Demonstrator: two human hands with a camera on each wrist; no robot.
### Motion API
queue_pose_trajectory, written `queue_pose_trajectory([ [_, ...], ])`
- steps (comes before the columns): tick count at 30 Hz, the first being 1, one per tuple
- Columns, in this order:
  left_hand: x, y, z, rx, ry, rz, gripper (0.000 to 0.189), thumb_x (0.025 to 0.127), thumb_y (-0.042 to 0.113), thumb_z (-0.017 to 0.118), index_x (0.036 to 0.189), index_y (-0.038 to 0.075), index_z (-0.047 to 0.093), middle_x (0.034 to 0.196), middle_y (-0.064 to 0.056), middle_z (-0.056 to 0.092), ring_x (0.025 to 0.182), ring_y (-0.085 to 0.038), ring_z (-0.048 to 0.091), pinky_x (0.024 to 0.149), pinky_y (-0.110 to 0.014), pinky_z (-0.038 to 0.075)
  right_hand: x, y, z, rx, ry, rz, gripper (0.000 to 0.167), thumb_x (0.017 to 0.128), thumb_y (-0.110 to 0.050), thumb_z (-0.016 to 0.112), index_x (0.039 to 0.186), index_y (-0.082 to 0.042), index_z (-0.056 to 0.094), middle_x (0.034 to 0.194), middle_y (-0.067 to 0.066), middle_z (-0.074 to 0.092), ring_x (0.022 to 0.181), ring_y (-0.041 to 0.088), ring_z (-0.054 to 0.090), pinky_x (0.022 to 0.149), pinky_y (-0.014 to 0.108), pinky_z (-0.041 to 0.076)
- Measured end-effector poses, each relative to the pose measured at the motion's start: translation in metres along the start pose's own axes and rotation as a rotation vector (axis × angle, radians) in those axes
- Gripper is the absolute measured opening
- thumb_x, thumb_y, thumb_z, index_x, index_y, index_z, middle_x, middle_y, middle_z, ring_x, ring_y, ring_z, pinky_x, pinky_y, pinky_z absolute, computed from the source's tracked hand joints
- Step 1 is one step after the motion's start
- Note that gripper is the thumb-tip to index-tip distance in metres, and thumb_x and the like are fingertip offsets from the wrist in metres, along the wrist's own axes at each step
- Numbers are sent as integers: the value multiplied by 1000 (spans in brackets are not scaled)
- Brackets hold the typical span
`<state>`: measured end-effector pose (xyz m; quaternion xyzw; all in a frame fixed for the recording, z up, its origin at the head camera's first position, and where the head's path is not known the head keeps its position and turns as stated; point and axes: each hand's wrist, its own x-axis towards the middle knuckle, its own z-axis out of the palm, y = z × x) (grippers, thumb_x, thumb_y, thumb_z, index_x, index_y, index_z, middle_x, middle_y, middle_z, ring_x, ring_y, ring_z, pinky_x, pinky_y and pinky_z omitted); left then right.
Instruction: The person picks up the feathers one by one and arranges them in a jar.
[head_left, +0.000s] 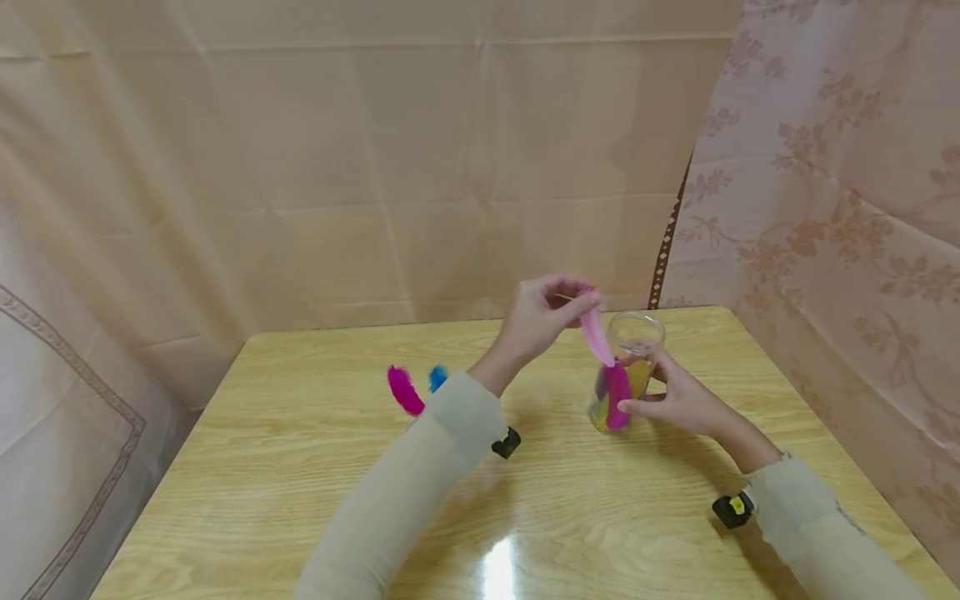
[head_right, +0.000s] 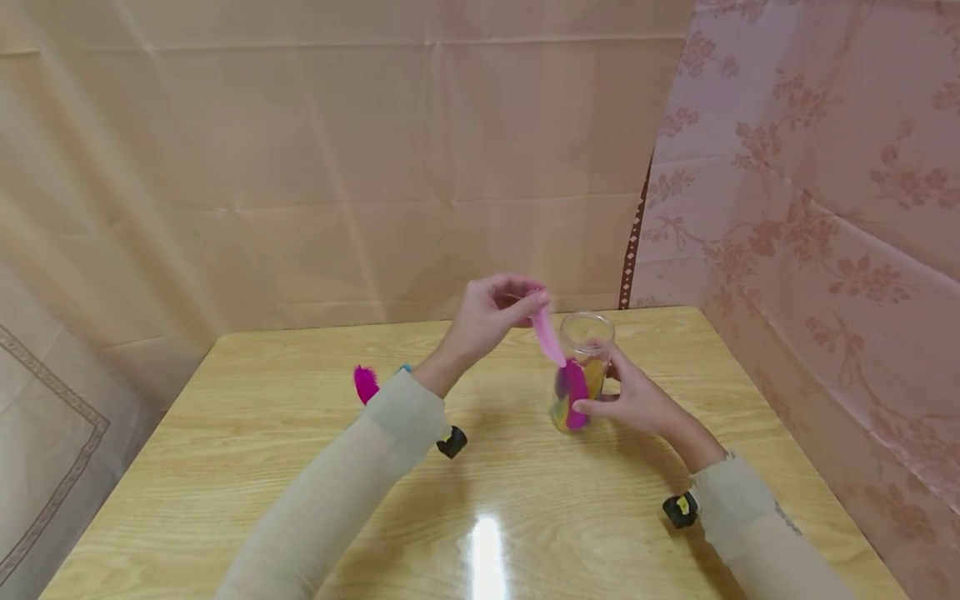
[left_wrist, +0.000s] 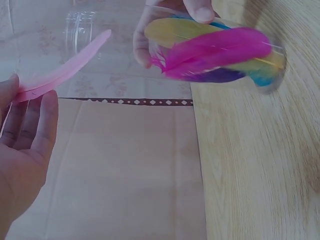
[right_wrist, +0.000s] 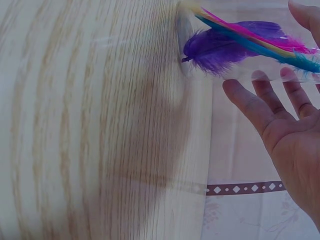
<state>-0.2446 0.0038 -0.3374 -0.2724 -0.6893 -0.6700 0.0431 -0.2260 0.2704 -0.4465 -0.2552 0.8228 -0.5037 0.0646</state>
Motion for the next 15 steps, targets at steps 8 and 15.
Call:
queue_pose_trajectory([
  [8,2,4,2,-32,-17,-10,27,96,11,71,118,-4,70,105,-13,72,84,-21,70,75,-35,62,0,-1,0,20,-6,-4,86,88,-10,81,154,-15,28,137,20,46,131,51,41,89,46,57],
  [15,2,6,4,-30,-23,25,27,95,4,70,121,-5,68,106,-16,71,87,-21,69,76,-35,61,-1,-1,0,26,-4,-5,86,88,-10,81,155,-15,28,138,20,45,132,52,40,89,45,57],
])
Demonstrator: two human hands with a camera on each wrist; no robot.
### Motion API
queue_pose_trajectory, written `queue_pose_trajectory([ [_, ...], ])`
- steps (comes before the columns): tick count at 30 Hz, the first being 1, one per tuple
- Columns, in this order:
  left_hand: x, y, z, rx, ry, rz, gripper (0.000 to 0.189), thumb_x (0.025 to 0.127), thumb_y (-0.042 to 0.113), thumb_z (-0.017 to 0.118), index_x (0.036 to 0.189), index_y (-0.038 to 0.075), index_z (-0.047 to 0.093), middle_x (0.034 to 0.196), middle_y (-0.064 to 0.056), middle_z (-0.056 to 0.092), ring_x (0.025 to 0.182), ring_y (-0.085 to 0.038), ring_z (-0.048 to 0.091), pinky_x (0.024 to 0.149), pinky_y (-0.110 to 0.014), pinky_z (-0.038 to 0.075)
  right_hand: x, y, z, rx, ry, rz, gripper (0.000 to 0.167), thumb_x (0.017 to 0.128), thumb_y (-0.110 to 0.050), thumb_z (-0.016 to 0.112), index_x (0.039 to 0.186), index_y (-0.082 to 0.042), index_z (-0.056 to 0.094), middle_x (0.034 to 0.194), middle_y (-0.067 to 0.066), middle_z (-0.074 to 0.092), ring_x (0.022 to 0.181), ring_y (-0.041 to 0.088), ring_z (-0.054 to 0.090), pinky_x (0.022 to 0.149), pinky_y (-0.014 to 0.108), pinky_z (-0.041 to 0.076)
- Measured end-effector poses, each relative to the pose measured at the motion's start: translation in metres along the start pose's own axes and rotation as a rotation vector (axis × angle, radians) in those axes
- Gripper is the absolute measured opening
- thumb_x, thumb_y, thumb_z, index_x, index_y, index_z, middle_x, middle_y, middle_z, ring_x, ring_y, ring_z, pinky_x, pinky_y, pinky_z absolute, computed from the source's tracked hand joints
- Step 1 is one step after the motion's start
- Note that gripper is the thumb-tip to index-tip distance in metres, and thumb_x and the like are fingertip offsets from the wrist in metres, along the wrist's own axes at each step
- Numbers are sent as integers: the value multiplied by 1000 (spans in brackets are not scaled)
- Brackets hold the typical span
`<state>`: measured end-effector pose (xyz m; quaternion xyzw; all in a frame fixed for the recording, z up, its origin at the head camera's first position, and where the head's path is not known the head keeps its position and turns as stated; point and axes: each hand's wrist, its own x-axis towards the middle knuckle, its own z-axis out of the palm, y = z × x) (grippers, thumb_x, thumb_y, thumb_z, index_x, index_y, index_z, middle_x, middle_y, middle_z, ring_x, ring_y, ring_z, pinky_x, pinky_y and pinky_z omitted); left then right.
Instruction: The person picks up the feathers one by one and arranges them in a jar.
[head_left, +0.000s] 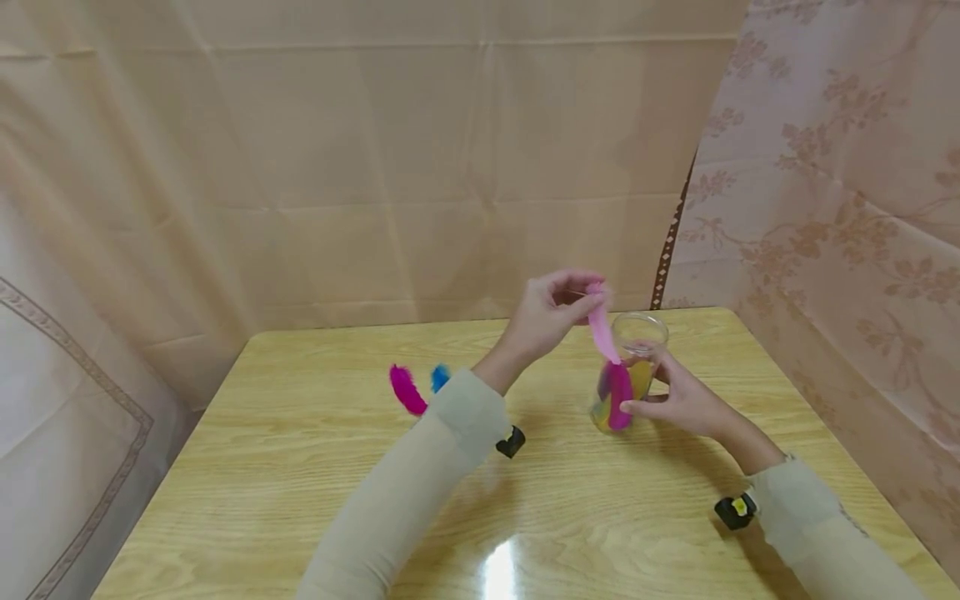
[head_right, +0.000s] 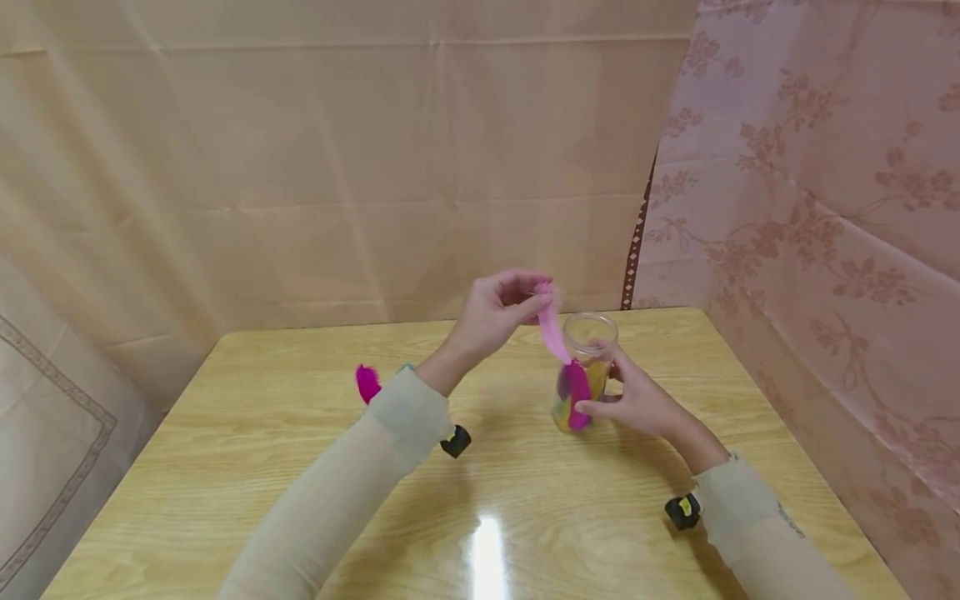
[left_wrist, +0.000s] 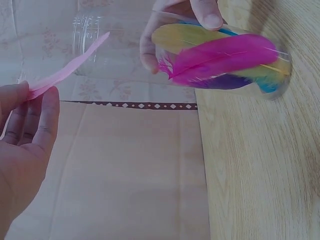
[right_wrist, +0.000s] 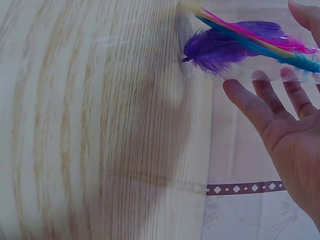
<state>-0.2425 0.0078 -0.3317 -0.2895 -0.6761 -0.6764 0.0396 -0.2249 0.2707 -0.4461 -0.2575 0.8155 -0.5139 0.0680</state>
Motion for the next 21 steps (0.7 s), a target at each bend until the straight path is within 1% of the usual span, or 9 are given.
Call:
queue_pose_trajectory([
  [6,0,-1,-2,12,-19,12,29,96,2,69,123,-6,66,108,-16,71,89,-17,69,79,-36,61,1,-2,2,-6,3,-16,86,87,-7,81,154,-13,27,136,21,46,128,49,43,88,44,58],
  [11,1,1,-2,19,-31,9,29,96,3,69,125,-4,66,109,-15,70,90,-19,68,79,-35,61,0,-2,2,-12,3,-17,85,88,-6,80,153,-12,26,135,21,46,127,48,44,87,43,58],
  [16,2,4,-1,23,-42,4,30,97,6,68,126,-3,65,110,-15,70,92,-20,68,80,-34,60,0,-2,0,-13,1,-10,87,88,-7,80,155,-9,24,136,21,46,128,49,43,88,45,58],
  [21,6,11,-1,38,-55,33,29,98,6,67,125,-3,65,112,-15,70,94,-22,68,80,-31,60,1,-2,0,-10,0,-2,86,87,-8,81,154,-9,26,139,21,43,130,51,41,88,46,57],
])
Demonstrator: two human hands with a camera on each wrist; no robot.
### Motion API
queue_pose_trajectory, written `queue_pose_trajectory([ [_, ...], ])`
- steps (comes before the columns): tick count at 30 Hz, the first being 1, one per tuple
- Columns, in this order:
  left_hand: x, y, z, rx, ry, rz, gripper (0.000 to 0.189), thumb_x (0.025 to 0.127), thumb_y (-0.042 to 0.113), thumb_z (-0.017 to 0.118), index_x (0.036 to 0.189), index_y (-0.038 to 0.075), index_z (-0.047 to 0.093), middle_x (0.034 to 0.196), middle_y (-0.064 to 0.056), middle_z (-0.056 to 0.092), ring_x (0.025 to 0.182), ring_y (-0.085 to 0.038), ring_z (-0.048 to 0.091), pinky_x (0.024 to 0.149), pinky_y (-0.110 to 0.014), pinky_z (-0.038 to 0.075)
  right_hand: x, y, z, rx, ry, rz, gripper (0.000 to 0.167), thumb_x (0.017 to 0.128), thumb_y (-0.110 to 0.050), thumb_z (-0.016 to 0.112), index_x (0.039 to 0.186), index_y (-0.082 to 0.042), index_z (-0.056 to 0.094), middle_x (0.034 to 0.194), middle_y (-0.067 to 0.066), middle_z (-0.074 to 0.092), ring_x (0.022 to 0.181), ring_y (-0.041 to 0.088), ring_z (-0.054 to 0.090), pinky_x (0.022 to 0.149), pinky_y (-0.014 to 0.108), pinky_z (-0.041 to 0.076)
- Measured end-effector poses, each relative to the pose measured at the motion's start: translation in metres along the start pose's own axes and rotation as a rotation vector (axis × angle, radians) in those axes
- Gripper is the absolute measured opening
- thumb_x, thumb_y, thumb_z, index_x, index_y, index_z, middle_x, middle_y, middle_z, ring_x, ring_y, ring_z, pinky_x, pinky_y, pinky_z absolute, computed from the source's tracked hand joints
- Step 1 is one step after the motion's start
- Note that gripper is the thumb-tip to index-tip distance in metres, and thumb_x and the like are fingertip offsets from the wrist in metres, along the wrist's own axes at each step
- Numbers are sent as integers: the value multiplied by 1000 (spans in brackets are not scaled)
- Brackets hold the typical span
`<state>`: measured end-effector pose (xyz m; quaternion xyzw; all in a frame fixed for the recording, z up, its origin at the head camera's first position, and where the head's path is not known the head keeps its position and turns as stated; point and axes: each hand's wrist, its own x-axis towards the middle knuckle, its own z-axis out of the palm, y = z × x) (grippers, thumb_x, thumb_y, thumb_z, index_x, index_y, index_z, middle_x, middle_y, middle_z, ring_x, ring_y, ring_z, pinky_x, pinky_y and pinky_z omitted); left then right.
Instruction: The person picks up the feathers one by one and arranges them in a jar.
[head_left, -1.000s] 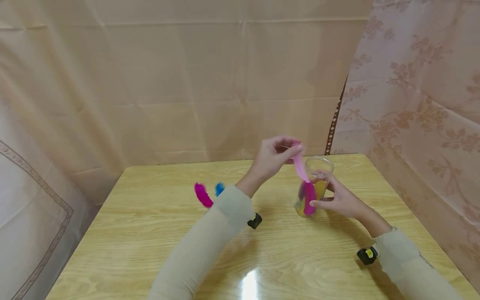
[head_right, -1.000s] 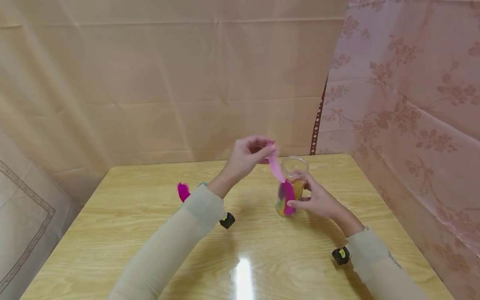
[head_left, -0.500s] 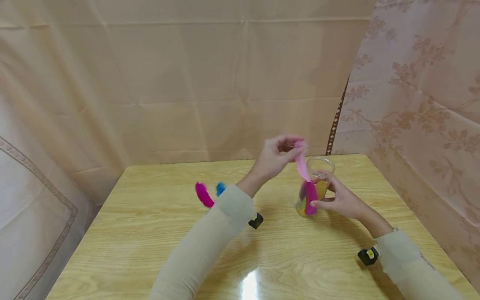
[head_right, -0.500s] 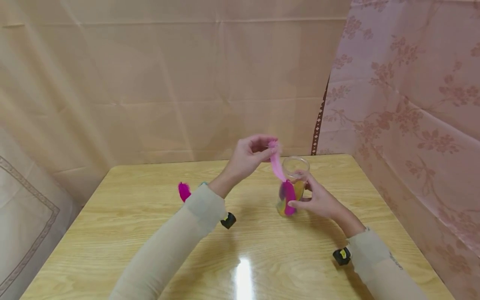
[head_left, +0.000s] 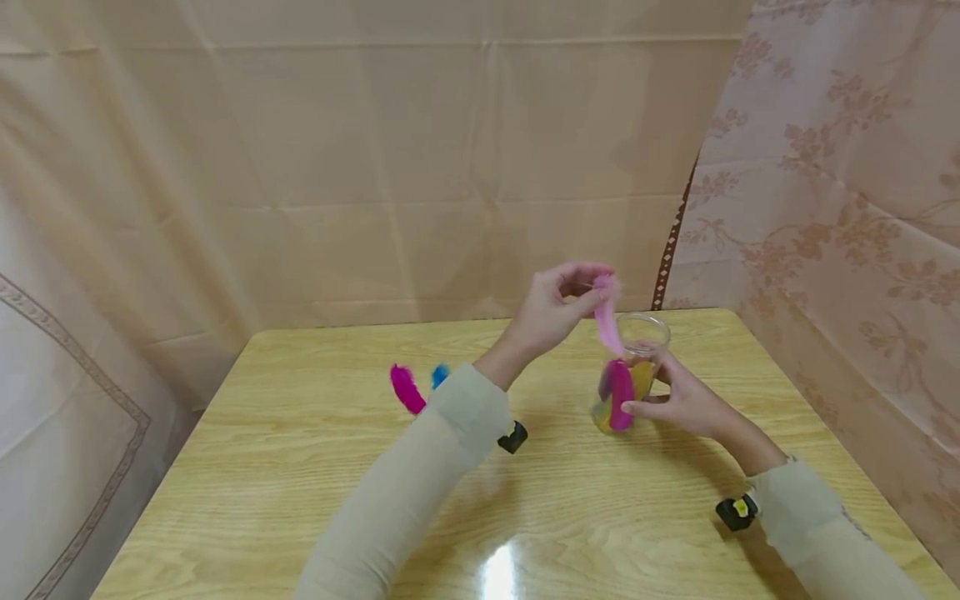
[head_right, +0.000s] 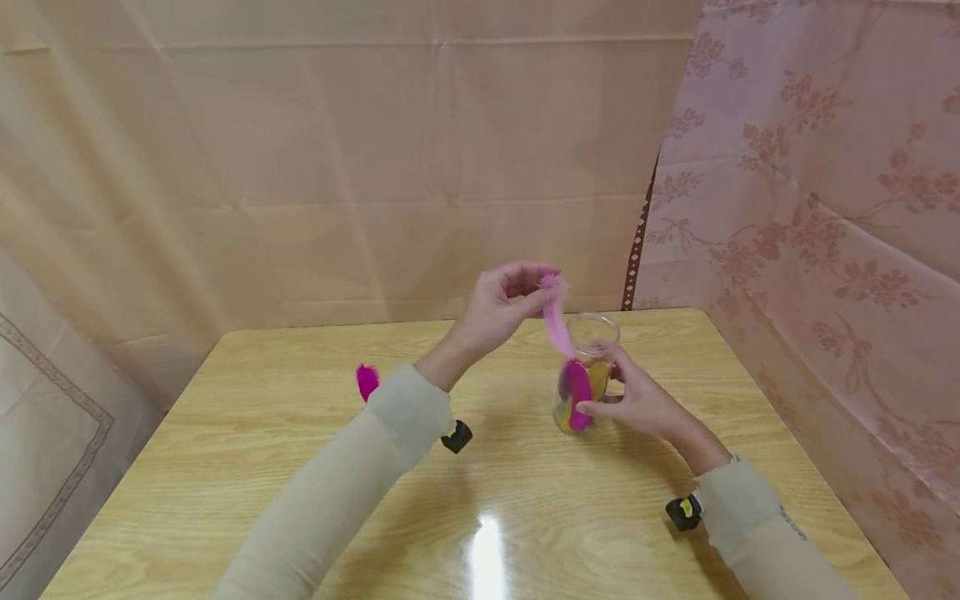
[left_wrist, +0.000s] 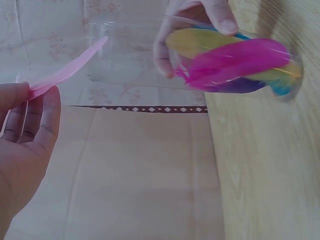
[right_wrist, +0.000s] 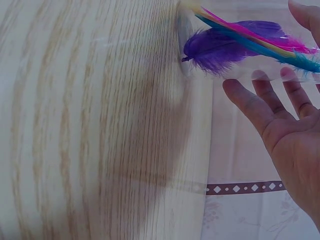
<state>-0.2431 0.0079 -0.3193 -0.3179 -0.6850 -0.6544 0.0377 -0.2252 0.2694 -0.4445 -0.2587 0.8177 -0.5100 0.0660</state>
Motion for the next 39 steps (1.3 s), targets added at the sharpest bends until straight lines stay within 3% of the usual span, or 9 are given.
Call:
queue_pose_trajectory([
  [6,7,15,1,17,-14,22,29,99,8,67,126,-3,65,114,-13,70,94,-19,67,80,-30,60,-1,1,0,-8,11,10,84,87,-8,81,151,-8,27,142,21,43,131,51,41,88,48,57],
  [11,11,23,3,86,-23,72,27,99,9,66,125,-3,65,112,-11,72,92,-17,67,82,-27,58,-2,3,-1,-13,1,2,85,88,-8,81,152,-11,26,138,20,46,129,50,43,87,47,58],
  [20,15,33,11,131,-42,79,23,102,10,63,122,-1,67,109,-9,73,95,-14,66,89,-22,53,-3,5,-2,16,-8,-20,85,88,-5,80,154,-11,27,137,21,45,128,50,43,86,44,59],
  [29,14,32,18,148,-128,29,22,102,9,61,122,-1,66,116,-12,71,99,-19,67,87,-21,54,-3,3,-2,13,-13,-3,83,89,-9,80,154,-13,28,141,19,43,133,51,39,88,47,58],
  [39,11,23,25,161,-186,30,23,103,12,61,122,2,67,113,-9,72,93,-11,66,82,-22,55,-2,1,-2,19,-5,12,81,88,-9,81,149,-9,28,153,20,31,137,53,34,90,45,56],
])
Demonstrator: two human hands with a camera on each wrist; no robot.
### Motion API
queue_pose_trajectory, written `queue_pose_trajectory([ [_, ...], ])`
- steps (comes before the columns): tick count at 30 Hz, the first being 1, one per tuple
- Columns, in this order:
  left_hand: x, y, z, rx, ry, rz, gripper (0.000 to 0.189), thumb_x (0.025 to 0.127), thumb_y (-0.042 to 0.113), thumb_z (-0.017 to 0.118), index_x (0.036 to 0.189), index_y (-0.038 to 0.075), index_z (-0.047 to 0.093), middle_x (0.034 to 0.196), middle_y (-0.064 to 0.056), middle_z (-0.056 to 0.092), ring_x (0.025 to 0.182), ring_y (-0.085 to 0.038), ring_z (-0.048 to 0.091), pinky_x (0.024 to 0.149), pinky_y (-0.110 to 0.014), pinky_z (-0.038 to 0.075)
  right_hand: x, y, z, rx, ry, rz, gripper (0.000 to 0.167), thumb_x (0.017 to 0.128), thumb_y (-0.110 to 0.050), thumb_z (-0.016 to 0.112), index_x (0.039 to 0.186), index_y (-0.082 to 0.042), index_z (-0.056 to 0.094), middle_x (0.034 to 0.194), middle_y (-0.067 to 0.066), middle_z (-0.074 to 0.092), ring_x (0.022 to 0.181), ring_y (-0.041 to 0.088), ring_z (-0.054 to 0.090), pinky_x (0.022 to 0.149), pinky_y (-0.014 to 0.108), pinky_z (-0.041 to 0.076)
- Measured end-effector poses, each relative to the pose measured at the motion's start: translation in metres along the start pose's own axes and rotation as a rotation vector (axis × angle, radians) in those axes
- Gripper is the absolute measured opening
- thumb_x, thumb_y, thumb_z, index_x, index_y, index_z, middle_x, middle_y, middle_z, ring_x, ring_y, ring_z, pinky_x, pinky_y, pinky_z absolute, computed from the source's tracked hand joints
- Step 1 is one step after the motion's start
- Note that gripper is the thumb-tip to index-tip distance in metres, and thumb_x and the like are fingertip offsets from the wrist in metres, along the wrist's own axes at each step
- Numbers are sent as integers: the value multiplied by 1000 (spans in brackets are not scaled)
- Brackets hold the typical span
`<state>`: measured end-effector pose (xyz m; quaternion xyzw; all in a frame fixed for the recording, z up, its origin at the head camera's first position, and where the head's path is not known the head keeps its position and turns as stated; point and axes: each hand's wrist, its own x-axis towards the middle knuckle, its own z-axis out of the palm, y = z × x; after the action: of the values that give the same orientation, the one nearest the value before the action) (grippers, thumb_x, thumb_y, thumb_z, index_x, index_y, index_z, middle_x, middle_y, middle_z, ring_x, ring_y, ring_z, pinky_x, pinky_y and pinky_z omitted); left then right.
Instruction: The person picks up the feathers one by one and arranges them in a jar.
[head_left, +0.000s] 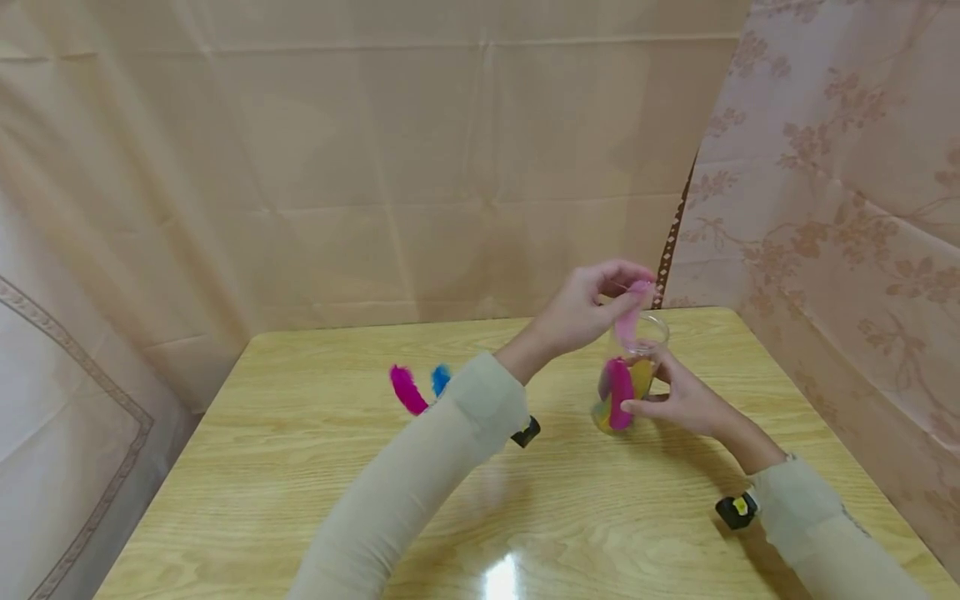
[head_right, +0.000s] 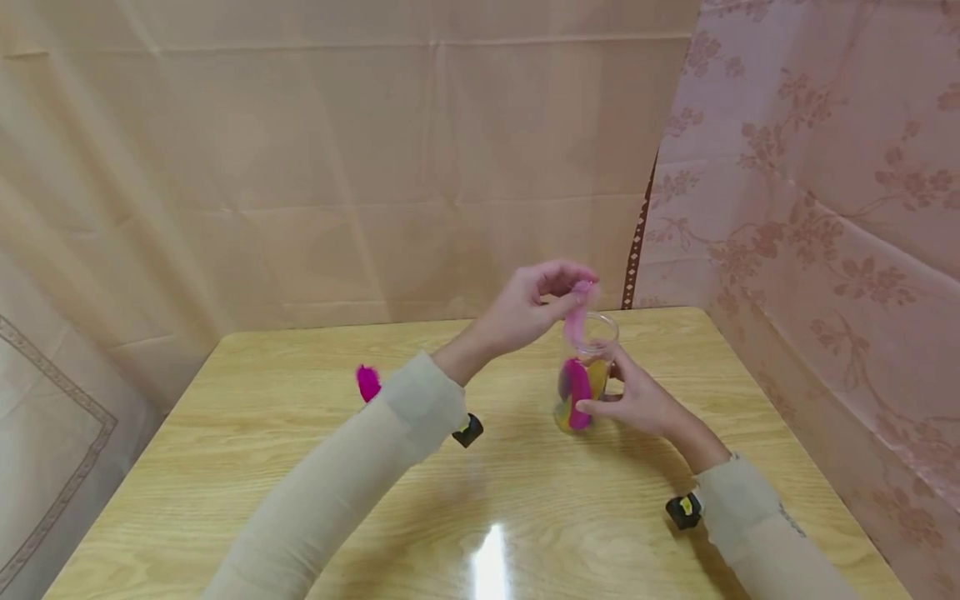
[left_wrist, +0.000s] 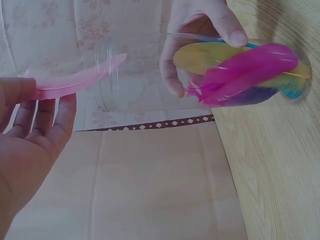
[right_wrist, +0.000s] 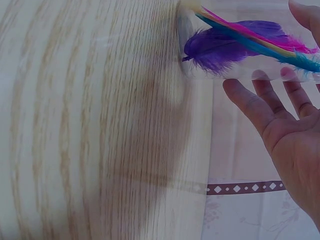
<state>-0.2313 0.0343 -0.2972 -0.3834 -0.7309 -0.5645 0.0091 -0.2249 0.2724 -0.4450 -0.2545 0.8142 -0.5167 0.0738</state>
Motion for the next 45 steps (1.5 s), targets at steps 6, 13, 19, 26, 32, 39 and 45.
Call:
queue_pose_trajectory([
  [6,3,-2,2,11,-5,40,22,103,11,60,121,2,67,113,-8,72,96,-20,69,83,-22,55,0,0,-1,-4,0,-5,81,88,-8,81,150,-9,28,153,22,29,137,54,33,90,47,56],
  [13,7,0,4,-6,10,7,22,103,10,60,122,2,65,115,-8,71,98,-14,67,85,-20,55,0,1,0,-8,0,-16,83,87,-9,81,151,-10,28,141,17,42,134,52,39,88,44,58],
  [19,10,6,6,12,20,15,22,101,9,63,122,2,66,115,-8,72,96,-11,67,84,-20,54,0,1,-1,-28,4,-9,81,88,-10,81,151,-12,30,141,16,44,133,50,41,89,47,57],
  [26,5,-7,10,46,-16,39,20,102,11,61,120,2,66,113,-8,71,91,-7,66,83,-19,54,-1,2,0,-19,3,-12,70,88,-10,81,141,-9,34,140,16,46,131,49,43,89,45,57],
  [32,3,-10,13,66,-40,22,21,103,12,60,122,3,65,114,-6,71,92,-6,65,83,-18,54,-1,1,0,1,1,-3,65,88,-9,81,136,-9,36,141,17,45,133,48,41,89,43,57],
  [39,2,-14,13,91,-63,45,23,103,12,59,123,1,64,114,-7,71,94,-6,65,82,-18,54,-1,0,1,-3,0,4,66,88,-9,81,135,-8,35,143,18,41,133,48,39,90,44,57],
  [45,1,-14,12,138,-109,77,24,100,3,62,124,2,63,116,-6,69,100,-3,63,86,-17,52,0,0,1,0,-11,-13,69,88,-7,80,139,-9,33,145,15,37,132,46,39,91,43,57],
])
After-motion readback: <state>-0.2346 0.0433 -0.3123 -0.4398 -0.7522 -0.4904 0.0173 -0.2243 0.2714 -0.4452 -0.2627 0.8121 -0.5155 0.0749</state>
